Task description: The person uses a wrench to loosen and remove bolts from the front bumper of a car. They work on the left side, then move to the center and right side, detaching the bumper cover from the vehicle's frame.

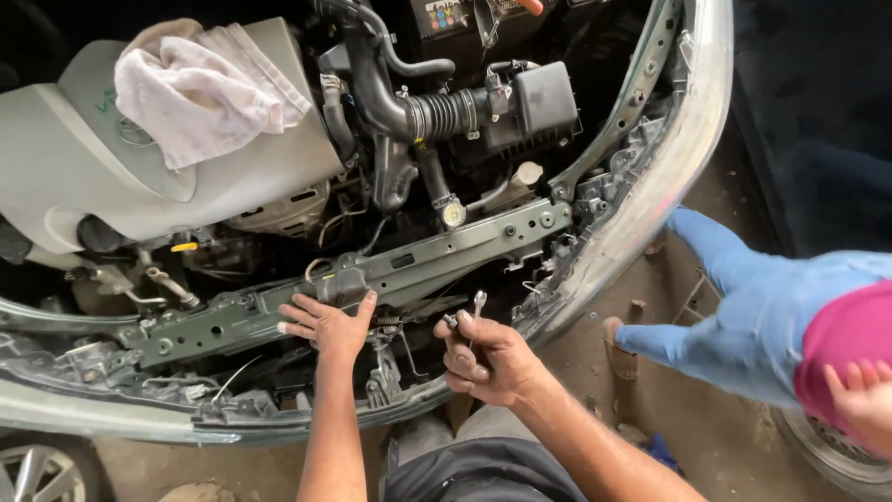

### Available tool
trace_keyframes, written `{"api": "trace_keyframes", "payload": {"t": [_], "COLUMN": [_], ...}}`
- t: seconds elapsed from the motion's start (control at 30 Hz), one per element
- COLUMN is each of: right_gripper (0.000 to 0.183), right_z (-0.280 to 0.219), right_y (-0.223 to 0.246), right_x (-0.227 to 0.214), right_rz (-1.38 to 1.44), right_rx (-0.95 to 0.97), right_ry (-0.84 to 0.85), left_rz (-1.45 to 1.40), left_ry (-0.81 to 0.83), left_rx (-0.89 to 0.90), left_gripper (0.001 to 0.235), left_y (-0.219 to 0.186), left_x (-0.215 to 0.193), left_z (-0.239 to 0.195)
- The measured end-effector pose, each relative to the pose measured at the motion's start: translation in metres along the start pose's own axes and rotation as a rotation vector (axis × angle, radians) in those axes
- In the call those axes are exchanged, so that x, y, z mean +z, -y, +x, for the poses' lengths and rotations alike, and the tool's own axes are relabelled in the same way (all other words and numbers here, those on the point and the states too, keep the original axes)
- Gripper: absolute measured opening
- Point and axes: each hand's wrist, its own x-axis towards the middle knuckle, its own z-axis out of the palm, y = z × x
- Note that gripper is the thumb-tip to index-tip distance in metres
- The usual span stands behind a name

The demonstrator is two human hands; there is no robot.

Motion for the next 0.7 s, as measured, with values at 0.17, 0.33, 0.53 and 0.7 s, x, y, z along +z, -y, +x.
{"api": "trace_keyframes", "payload": {"t": [0.17, 0.33, 0.53, 0.7], "right_gripper": [0.034, 0.024, 0.030, 0.033], "right_z": [0.005, 0.013, 0.009, 0.010], "right_y": [-0.002, -0.018, -0.031, -0.031], "right_x": [0.004, -0.047, -0.038, -0.064], "right_rz": [-0.011, -1.006, -1.452, -1.657], "right_rx": [-0.078, -0.249, -0.285, -0.141], "right_ry": [0.021, -0.366, -0.458, -0.570], "left_rz": [0.202, -0.273, -0.419, -0.644], "left_ry": [0.033, 0.269, 0.639, 0.682], "left_rx": [0.073, 0.495, 0.423, 0.429], "left_gripper": [0.132, 0.078, 0.047, 0.038], "left_y": [-0.007, -0.034, -0.055, -0.066], "left_x": [-0.035, -0.045, 0.012, 0.017], "left_z": [-0.051, -0.137, -0.151, -0.144]}}
